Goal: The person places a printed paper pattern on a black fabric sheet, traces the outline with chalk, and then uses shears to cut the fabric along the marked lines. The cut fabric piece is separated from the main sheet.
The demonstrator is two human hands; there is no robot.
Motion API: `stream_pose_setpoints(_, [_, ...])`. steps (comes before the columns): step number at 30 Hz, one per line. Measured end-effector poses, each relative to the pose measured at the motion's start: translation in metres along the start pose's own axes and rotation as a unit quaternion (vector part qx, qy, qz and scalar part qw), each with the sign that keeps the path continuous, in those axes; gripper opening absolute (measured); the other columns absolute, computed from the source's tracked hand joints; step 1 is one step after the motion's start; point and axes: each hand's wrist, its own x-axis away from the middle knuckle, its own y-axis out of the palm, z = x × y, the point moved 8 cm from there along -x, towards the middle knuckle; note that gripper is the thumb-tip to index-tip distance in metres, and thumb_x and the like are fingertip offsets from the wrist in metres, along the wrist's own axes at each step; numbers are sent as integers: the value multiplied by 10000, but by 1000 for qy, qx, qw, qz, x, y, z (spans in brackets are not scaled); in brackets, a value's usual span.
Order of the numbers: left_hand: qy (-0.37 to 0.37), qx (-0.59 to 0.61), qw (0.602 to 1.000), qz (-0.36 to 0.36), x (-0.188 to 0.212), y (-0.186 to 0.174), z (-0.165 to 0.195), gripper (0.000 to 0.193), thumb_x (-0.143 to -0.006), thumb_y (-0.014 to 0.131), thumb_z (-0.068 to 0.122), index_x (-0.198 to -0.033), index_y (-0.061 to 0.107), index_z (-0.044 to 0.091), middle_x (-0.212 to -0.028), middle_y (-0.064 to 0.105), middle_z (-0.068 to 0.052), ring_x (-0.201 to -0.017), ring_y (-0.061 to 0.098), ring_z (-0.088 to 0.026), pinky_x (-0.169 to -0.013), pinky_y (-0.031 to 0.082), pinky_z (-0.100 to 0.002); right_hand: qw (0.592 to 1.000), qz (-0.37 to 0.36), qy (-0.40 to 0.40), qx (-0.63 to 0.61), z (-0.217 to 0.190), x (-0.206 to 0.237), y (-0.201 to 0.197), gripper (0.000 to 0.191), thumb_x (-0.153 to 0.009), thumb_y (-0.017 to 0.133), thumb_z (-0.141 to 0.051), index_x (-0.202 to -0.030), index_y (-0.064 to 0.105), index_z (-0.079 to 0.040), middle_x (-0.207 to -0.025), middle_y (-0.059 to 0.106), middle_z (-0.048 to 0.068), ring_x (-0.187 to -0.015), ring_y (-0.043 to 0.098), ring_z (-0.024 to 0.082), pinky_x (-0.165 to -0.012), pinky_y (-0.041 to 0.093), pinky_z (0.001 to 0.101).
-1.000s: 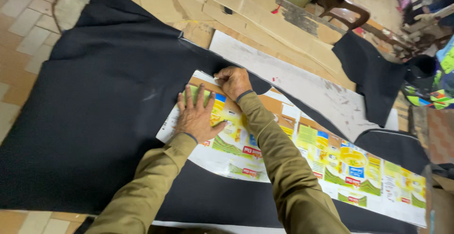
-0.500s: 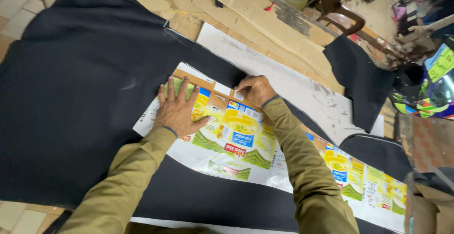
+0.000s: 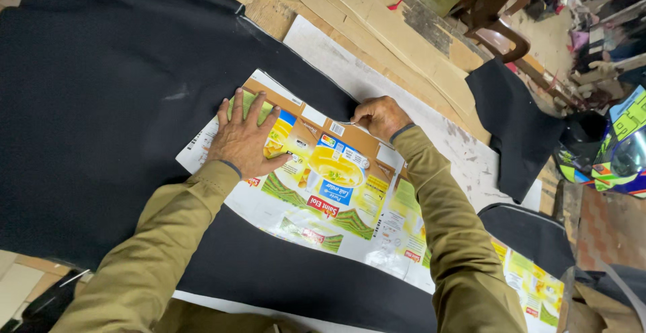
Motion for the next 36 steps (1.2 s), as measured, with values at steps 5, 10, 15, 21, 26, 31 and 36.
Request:
stream_pose_setpoints(5, [-12,7,1000,-9,-4,5,-2,998,-731,688,718,-1495,453,121,-1609,245,-211,-1484,120,-544,-1170,100,-685,995,-7,-65,74,-3,-1,-10,99,-809,771,8,-852,751,-79,-879,745,88,-807,731,285,-705,588,351])
stream_pose_setpoints(10, [-11,10,1000,0,-2,5,-3,1002,-721,698,709,-1500,453,127,-1592,243,-231,-1473,115,-558,-1158,97,-689,989,-48,-71,120,8,-2,-8,129,-746,758,39,-804,717,-69,-844,710,93,-787,709,293,-685,565,377])
stream_pose_setpoints(15, [-15,7,1000,-13,1,2,-2,1010,-733,693,709,-1507,443,112,-1598,249,-216,-1477,121,-551,-1165,108,-683,971,41,-103,213,7,6,-29,194,-715,749,49,-840,736,-100,-911,708,100,-793,689,329,-690,555,419])
stream_pose_setpoints(21, [-7,-3,1000,-13,-5,-2,-1,1026,-724,697,721,-1501,431,107,-1595,225,-224,-1467,104,-548,-1138,110,-691,986,147,-27,69,8,30,-28,222,-748,699,98,-919,724,-42,-881,686,143,-758,688,302,-675,564,373])
stream_pose_setpoints(26, [-2,-3,1000,2,3,-1,-1,1018,-745,687,733,-1501,445,97,-1598,248,-235,-1481,112,-557,-1158,120,-689,914,189,135,-333,16,75,46,233,-856,628,28,-1075,674,-33,-912,714,84,-860,693,202,-763,562,318])
stream_pose_setpoints(31, [1,-5,1000,-2,8,0,-1,1030,-744,688,731,-1510,441,87,-1596,245,-253,-1468,108,-573,-1151,113,-703,543,316,174,-759,4,177,114,164,-896,506,-140,-929,631,-41,-907,657,74,-818,626,188,-803,527,335])
stream_pose_setpoints(36, [1,-3,1000,-23,15,2,-2,1037,-753,683,739,-1507,438,70,-1599,225,-263,-1473,84,-574,-1137,108,-716,827,399,367,-152,-38,319,117,242,-932,746,-280,-870,729,-46,-618,504,41,-568,442,166,-551,383,307])
